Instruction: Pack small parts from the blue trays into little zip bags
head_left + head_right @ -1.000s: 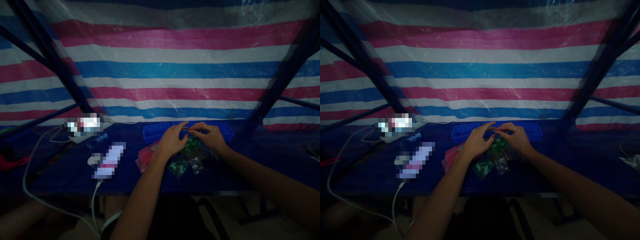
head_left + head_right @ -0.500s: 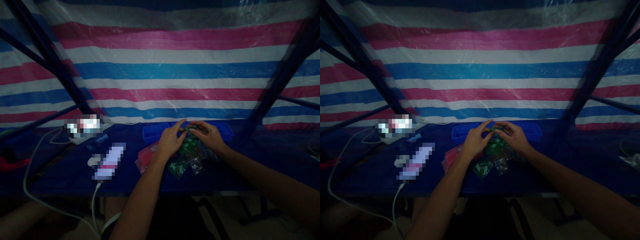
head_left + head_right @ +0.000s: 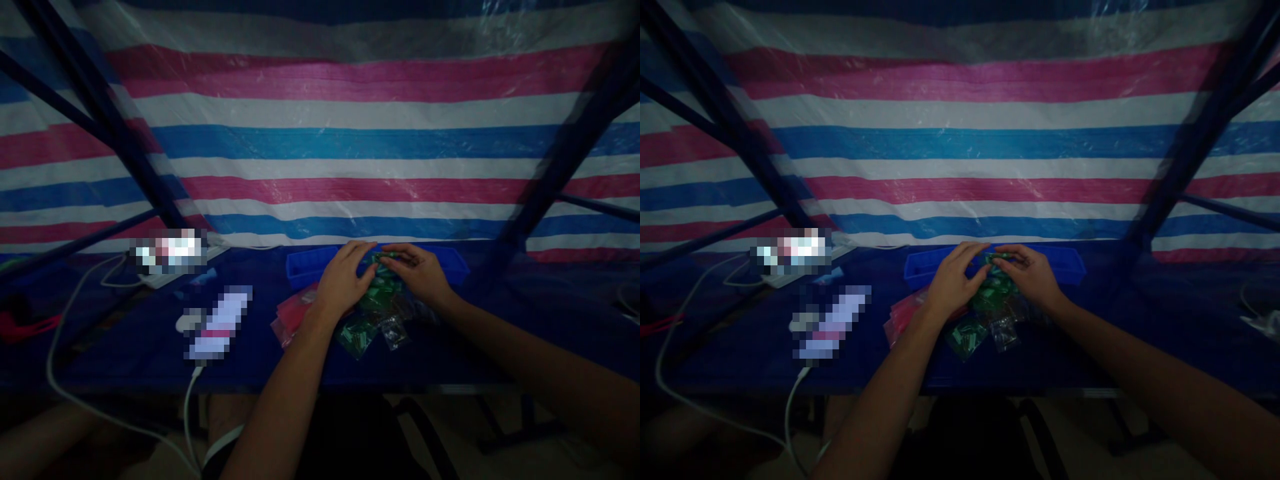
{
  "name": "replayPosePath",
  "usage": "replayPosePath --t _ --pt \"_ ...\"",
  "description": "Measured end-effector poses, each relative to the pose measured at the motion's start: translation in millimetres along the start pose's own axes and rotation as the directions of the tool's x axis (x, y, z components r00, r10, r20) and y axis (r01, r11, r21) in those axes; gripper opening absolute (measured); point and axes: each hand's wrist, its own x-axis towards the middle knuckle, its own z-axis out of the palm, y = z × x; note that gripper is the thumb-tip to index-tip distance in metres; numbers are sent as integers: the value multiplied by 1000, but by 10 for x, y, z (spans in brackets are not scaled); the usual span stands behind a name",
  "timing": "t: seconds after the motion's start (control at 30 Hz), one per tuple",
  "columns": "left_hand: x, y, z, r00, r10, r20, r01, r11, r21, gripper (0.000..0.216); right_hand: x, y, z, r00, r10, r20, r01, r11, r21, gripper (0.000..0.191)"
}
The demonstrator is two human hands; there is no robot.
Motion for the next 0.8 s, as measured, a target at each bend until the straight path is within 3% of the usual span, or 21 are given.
replayPosePath --t 0.2,0.37,0.5,0.6,0.8 --pt "16 69 -46 997 77 -9 -77 997 24 33 23 20 -30 999 33 4 -33 999 33 41" --pt "19 56 -35 991 116 70 -116 993 5 50 32 73 -56 998 57 -39 -54 995 86 43" --pt "25 -13 -8 988 130 83 -130 991 -4 32 38 113 -59 991 132 12 -132 980 149 44" --pt "28 -21 -18 995 88 47 -88 996 -7 23 38 84 -37 988 154 32 -157 974 161 37" --pt "30 30 -51 999 -25 -21 25 999 -22 23 -5 -14 -21 994 42 100 -45 999 28 32"
